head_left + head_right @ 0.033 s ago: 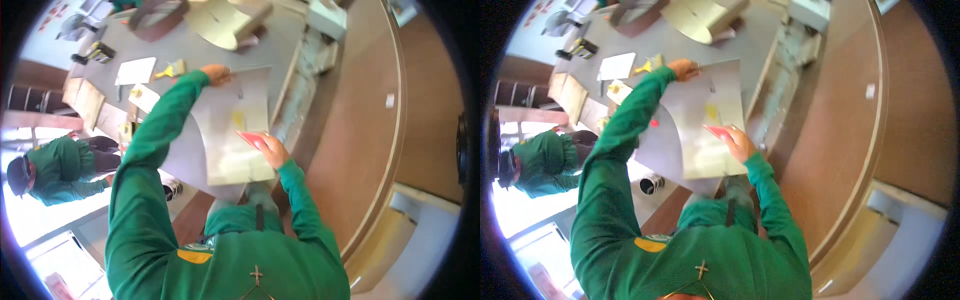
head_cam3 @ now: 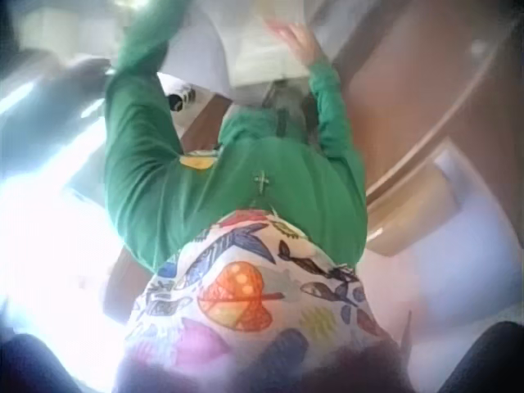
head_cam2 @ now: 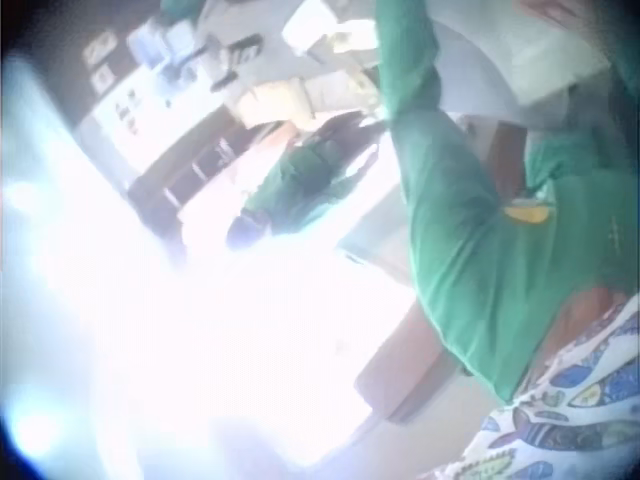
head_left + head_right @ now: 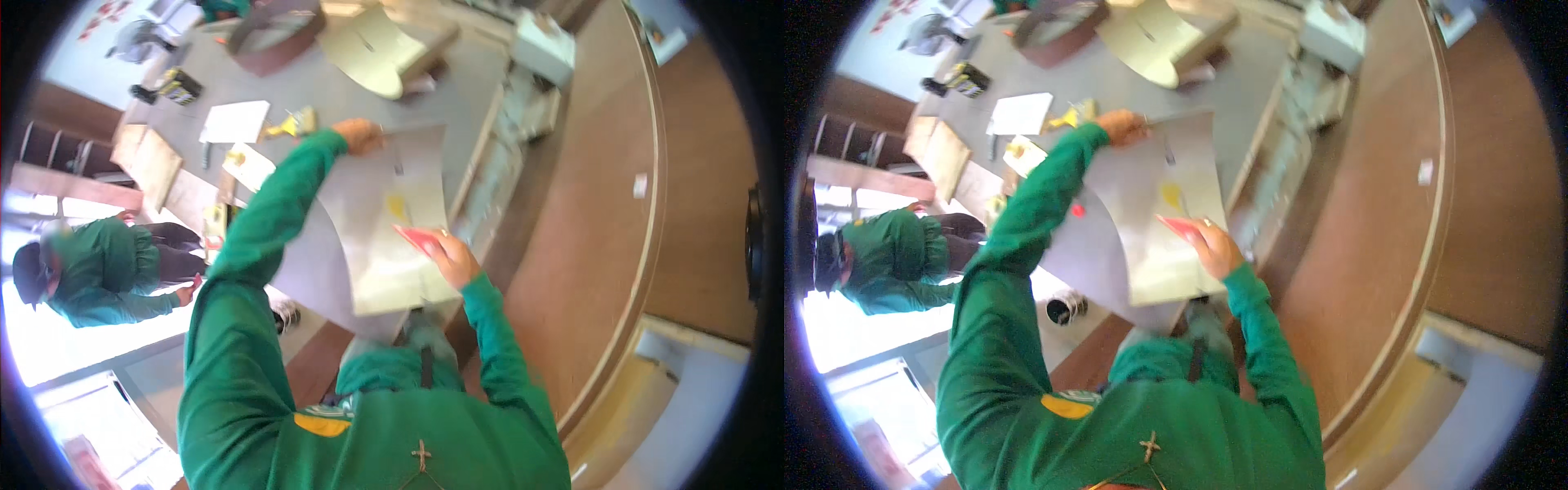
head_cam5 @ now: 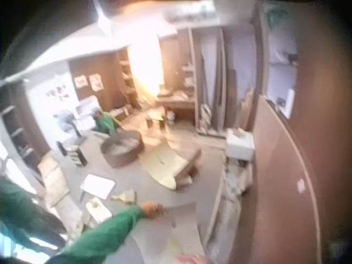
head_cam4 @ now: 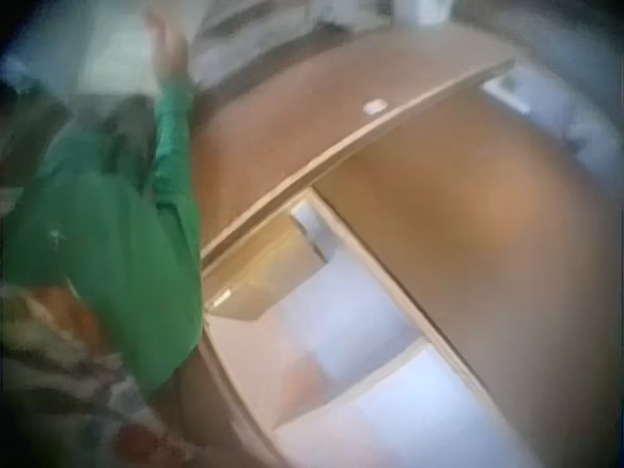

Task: The person pours adhesive from a can onto a curved white panel and spreads it across the surface with a small red tool. The person then moves several wooden boards on a table and marks one with a pencil before picking up the curved panel again.

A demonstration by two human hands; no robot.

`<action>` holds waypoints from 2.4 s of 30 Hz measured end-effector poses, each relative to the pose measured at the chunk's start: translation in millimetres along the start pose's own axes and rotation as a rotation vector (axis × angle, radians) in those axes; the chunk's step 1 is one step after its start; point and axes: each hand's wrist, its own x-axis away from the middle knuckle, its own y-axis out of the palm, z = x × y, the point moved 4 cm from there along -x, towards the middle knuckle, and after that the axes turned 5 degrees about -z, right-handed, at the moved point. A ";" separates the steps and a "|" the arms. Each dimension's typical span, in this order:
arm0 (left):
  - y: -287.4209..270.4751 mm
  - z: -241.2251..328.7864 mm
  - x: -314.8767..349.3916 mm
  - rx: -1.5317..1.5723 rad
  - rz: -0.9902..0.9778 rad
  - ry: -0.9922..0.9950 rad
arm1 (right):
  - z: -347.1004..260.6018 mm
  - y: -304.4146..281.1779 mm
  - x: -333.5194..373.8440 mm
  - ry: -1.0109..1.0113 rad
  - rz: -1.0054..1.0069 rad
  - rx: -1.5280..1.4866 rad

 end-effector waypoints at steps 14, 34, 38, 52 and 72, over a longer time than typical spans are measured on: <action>304.0 64.6 229.0 0.986 0.781 -0.642 | 3.3 89.9 -32.2 -0.005 -0.023 0.087; 401.4 225.2 247.0 2.386 0.683 -0.528 | 191.6 146.8 -33.5 0.263 0.097 0.847; 401.8 227.0 250.1 2.446 0.715 -0.544 | 217.7 159.8 -51.5 0.228 0.090 1.029; 414.2 225.9 243.2 2.646 0.838 -0.687 | 198.5 229.5 24.6 0.313 -0.092 0.903; 429.1 200.0 245.7 2.323 1.025 -0.659 | 171.3 248.3 -27.1 0.182 -0.294 0.710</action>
